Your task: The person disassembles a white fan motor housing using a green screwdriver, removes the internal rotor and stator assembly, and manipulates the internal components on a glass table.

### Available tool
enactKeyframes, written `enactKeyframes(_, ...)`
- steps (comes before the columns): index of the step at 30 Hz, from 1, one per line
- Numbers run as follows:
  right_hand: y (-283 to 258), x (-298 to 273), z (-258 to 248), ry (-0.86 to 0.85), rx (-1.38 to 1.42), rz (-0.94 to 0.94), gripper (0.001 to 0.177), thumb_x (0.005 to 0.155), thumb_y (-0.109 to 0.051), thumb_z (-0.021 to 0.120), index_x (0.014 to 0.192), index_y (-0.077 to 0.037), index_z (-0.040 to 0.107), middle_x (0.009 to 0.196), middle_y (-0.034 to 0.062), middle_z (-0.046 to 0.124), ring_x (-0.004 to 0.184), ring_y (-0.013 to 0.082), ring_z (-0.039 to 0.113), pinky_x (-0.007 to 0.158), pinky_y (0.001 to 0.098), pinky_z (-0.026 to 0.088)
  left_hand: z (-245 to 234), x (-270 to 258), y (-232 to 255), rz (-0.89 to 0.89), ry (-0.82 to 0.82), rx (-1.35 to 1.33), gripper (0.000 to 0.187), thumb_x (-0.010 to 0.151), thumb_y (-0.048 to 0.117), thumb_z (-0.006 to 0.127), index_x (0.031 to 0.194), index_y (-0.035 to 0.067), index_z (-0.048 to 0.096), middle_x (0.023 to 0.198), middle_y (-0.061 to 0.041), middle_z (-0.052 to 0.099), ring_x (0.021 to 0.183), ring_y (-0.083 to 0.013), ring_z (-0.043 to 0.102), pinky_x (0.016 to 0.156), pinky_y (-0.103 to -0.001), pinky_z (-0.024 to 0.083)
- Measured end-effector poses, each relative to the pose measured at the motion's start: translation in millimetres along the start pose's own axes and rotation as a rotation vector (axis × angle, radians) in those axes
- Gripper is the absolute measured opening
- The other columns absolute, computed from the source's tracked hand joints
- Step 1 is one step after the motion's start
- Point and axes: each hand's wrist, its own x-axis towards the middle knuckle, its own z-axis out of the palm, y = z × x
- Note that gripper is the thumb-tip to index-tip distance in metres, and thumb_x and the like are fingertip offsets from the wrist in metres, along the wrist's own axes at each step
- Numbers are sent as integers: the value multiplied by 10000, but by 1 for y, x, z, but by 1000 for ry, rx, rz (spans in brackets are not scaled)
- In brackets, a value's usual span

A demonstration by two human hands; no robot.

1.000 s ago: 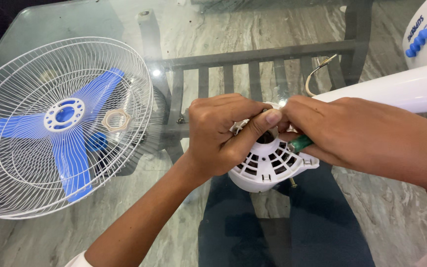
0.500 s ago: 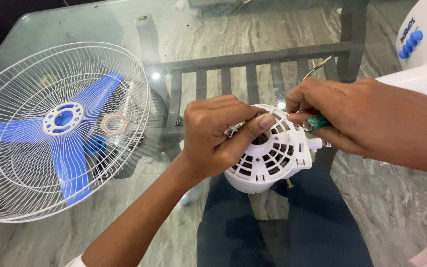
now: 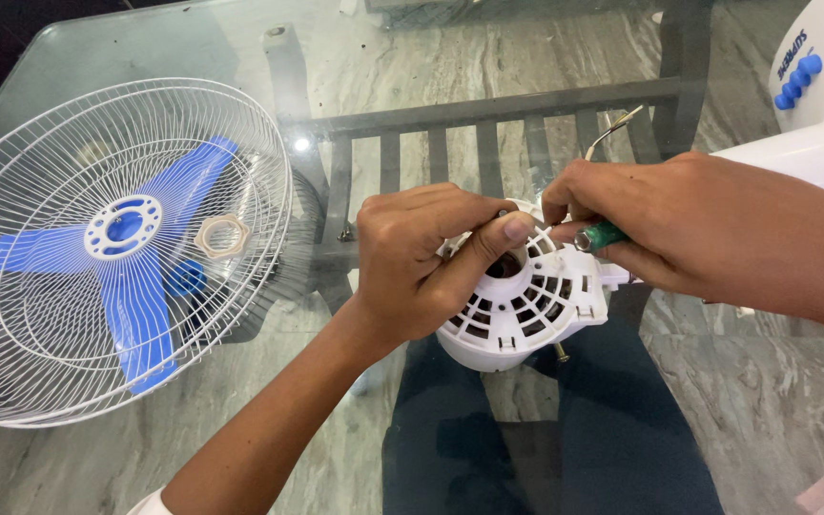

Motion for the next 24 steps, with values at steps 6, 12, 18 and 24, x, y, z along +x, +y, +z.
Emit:
enactKeyframes(6,7,5,10,43,-18,-6,416,909,-300,702,1278,-218,530,901,-22,790,701,142,782,631,282,611,2,0,-1,25,10,-40,165,1042,177,698,1012,37,780,723,-50,727,595,-79,674,460,-220,456)
enactKeyframes(12,21,10,53,884,375,-421,251,952,-20,578,1187,-5,488,954,147,692,943,233,730,711,310,592,0,1,7,-21,9,16,178,1014,185,718,990,19,779,712,-64,719,579,-106,663,519,-262,454)
enactKeyframes(18,-1,20,117,1109,850,-262,175,1171,-147,570,1172,7,487,939,83,641,848,128,661,760,248,552,3,3,22,-140,40,36,168,1028,178,706,1001,27,774,777,-61,742,669,-109,696,607,-254,510)
enactKeyframes(24,-8,27,129,1238,856,-218,195,1202,-176,545,1181,5,477,969,103,652,877,133,674,827,273,566,16,4,33,-570,97,-291,248,1055,208,631,981,0,743,811,-48,755,722,-59,688,641,-226,559)
